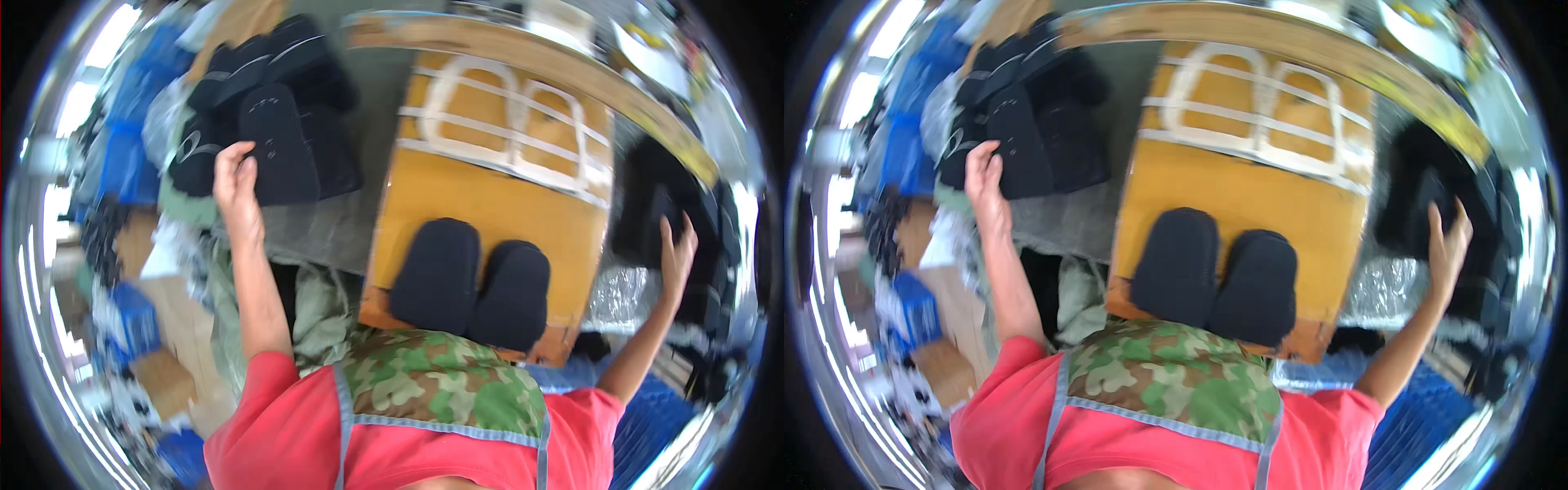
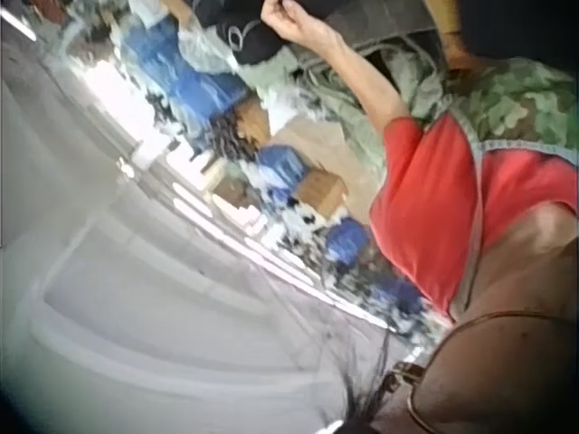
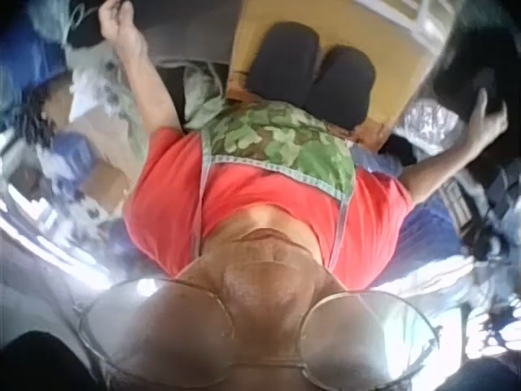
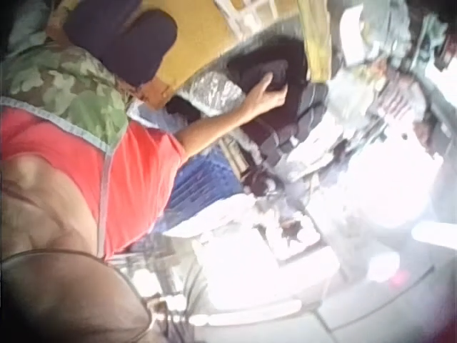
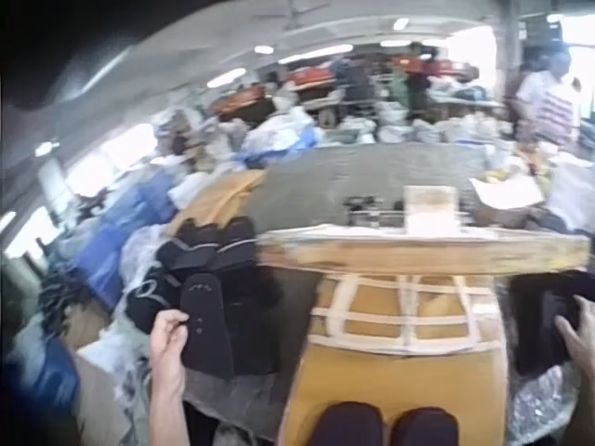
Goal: Applying adhesive or coating to shoe components using a screen printing setup and a spreader.
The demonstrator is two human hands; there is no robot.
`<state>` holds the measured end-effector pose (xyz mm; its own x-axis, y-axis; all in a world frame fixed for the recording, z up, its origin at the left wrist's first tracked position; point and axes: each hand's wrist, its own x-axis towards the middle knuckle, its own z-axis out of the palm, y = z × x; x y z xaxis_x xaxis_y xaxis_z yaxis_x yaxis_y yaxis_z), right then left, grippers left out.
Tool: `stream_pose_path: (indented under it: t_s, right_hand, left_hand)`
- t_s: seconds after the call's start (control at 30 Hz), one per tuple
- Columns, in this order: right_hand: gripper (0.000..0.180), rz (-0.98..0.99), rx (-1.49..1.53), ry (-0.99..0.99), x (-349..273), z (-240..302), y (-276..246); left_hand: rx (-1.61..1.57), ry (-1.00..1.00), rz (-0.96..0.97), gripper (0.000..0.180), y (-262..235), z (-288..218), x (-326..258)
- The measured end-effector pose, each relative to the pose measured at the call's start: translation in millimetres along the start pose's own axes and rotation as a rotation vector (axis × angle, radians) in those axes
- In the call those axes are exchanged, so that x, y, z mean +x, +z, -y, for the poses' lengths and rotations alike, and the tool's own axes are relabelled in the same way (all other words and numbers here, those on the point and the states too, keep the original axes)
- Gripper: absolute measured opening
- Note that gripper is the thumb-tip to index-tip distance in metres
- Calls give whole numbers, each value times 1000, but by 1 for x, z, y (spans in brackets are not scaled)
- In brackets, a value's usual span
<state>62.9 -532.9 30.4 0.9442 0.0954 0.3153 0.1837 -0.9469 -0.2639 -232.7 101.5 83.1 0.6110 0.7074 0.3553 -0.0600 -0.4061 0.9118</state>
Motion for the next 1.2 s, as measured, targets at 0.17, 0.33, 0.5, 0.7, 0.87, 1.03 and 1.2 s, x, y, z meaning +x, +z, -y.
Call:
stream_pose_path:
  t_s: [0.17, 0.33, 0.5, 0.7, 0.87, 1.03, 1.2]
  right_hand:
    - [93, 217, -61, -1, -6, 25, 8]
    - [90, 148, -215, 4, -15, 68, -7]
    - [58, 339, 252, -242, -81, 155, -42]
    - [58, 536, 275, -527, -135, 230, -37]
    - [55, 446, 297, -469, -146, 226, -28]
    - [50, 339, 274, -512, -155, 228, -30]
    - [33, 662, 347, -386, -142, 214, -20]
  left_hand:
    - [65, -148, -14, 23, -38, 15, -4]
    - [75, -163, 84, 25, -5, 38, 5]
    - [853, 217, 133, 27, 17, 48, 3]
    - [1105, 289, 143, 31, 18, 33, 3]
    - [451, 187, 540, 38, 54, -10, -42]
    - [391, 267, 966, 60, 101, -33, -119]
    - [450, 204, 1001, 58, 106, -33, -123]
